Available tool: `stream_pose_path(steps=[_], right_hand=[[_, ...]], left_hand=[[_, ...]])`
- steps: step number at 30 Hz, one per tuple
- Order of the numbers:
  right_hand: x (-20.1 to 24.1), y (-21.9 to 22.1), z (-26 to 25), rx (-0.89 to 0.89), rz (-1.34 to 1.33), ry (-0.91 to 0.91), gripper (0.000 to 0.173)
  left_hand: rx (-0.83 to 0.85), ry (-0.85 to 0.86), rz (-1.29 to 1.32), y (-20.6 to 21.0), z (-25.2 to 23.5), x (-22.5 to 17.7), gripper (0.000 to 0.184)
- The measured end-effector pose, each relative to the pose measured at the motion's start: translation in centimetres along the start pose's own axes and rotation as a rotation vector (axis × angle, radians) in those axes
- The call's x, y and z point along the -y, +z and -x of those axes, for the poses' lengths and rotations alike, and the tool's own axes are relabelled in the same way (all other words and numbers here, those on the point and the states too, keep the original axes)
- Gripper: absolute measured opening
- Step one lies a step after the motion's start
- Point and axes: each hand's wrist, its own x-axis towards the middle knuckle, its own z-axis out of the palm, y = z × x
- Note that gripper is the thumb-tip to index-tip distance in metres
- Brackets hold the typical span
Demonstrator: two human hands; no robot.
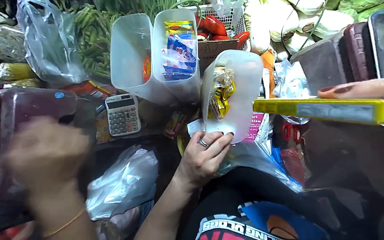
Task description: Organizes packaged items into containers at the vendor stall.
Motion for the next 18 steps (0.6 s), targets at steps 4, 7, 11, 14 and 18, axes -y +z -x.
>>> stream_pose_path(steps=[4,7,11,14,18], right_hand=[[-0.8,2.2,0.1,-0.032,0.042,-0.158,0.021],[0.0,5.0,-3.0,0.051,0.205,-0.358,0.018],[1.0,8.8,-5.6,0.499,0.406,-0.278,0.016],[1.8,11.2,-7.7,0.745,0.416,-0.128,0.047],[0.1,15.2,-9.5,0.806,0.422,0.035,0.068]], left_hand=[[-0.001,-0.004,0.011,-0.1,-0.1,0.0,0.017],[0.001,0.008,0.008,-0.2,-0.2,-0.2,0.014],[0.007,0.034,-0.013,0.2,-0.2,-0.7,0.016],[0.006,0.039,-0.032,0.6,-0.2,-1.3,0.017],[0.008,-0.004,-0.027,0.6,0.1,-1.3,0.020]])
